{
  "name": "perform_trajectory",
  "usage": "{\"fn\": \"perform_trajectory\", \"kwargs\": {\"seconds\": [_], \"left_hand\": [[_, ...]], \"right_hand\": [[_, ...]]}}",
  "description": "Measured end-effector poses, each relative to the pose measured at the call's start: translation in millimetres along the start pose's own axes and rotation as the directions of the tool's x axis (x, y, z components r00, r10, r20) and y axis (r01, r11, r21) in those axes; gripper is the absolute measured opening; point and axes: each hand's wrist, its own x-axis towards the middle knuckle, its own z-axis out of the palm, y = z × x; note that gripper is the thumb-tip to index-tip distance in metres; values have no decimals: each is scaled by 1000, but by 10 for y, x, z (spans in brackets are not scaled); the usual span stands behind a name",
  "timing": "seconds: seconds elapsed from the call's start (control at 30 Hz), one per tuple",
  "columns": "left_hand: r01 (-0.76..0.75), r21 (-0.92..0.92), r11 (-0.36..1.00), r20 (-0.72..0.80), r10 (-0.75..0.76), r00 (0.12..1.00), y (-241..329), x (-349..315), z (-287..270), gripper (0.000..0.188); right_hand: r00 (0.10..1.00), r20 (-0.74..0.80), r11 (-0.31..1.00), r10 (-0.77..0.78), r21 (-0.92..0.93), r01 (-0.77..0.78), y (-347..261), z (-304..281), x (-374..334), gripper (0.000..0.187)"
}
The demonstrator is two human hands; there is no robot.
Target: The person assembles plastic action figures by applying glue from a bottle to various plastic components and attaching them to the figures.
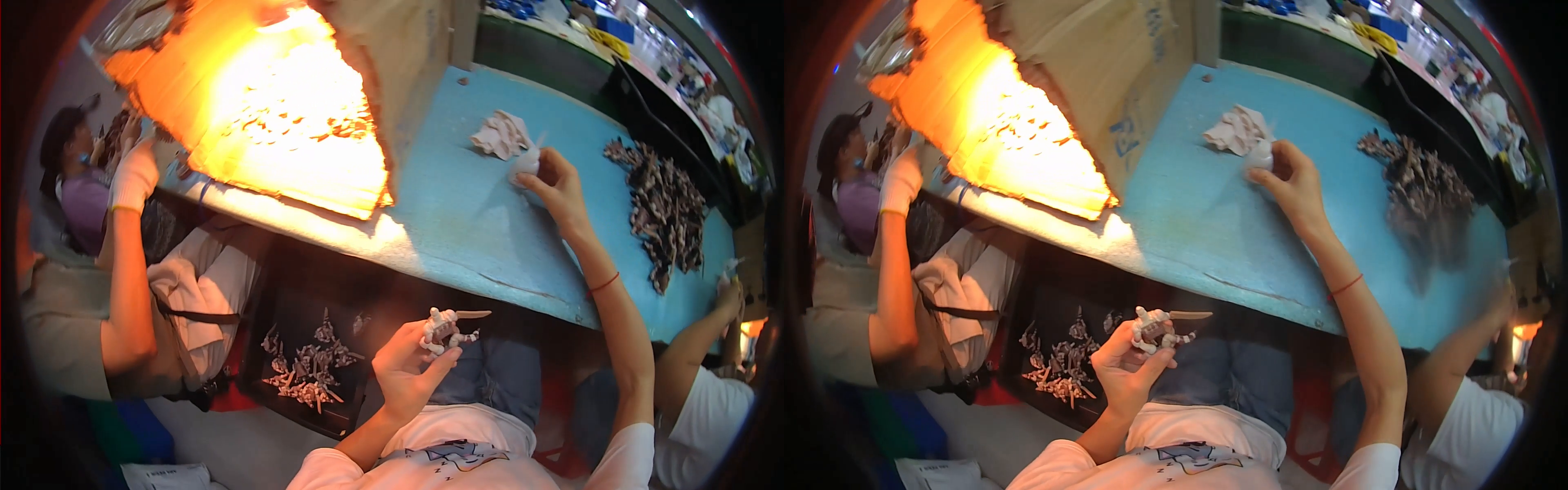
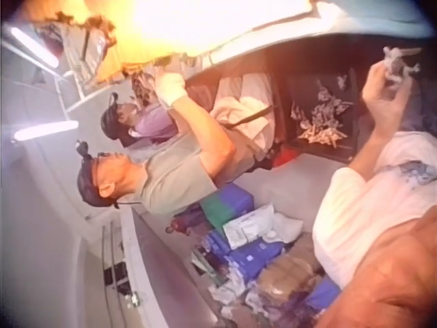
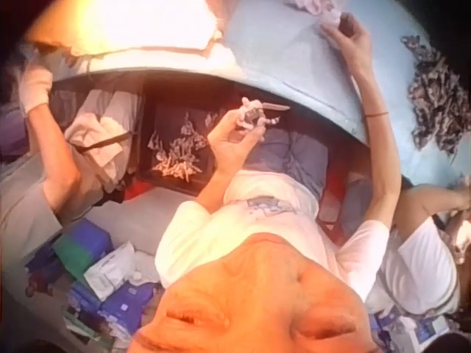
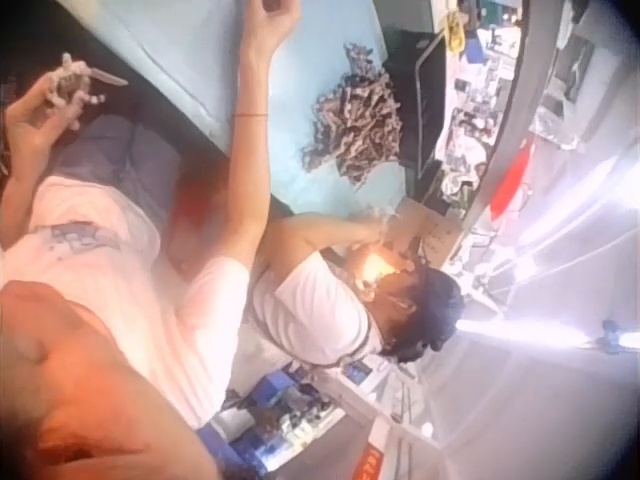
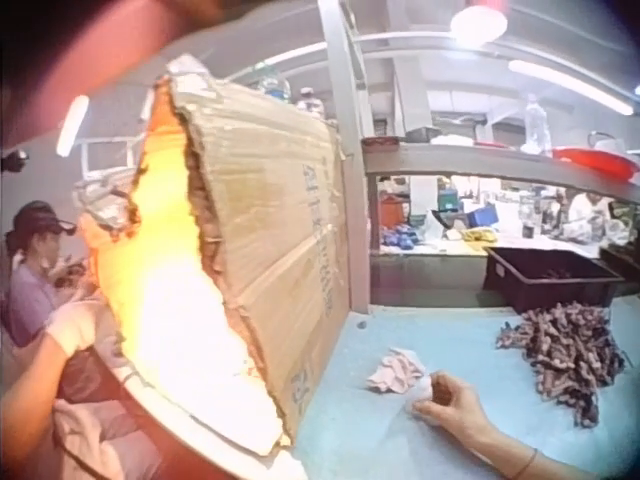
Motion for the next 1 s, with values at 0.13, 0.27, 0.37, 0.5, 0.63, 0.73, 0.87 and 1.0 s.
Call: {"fn": "perform_trajectory", "kwargs": {"seconds": [0.13,0.27,0.37,0.5,0.63,0.73,0.87,1.0], "left_hand": [[15,-54,998,-45,-17,999,22,-55,-154,36],[-1,-57,998,-117,-6,993,55,-101,-324,35],[-8,-108,994,-130,-6,991,49,-113,-380,35],[-24,-128,991,-129,7,992,20,-193,-543,34],[-76,-131,988,-211,47,976,46,-300,-697,33],[-75,-165,983,-237,35,971,-21,-330,-768,32],[-91,-143,986,-293,45,955,42,-431,-922,33],[-95,-140,986,-381,35,924,83,-537,-1113,32]], "right_hand": [[993,-38,988,-112,-112,107,-85,163,53,33],[951,-112,855,-289,-476,204,-491,212,-335,33],[956,15,858,-292,-438,268,-976,289,-634,25],[757,434,628,-488,-427,650,-1556,816,-672,22],[572,566,459,-594,-346,818,-1770,1443,-310,17],[588,632,401,-505,-432,808,-1718,1836,206,6],[698,564,371,-441,-593,714,-1682,2290,890,20],[894,417,530,-162,-727,436,-1435,2700,1093,34]]}}
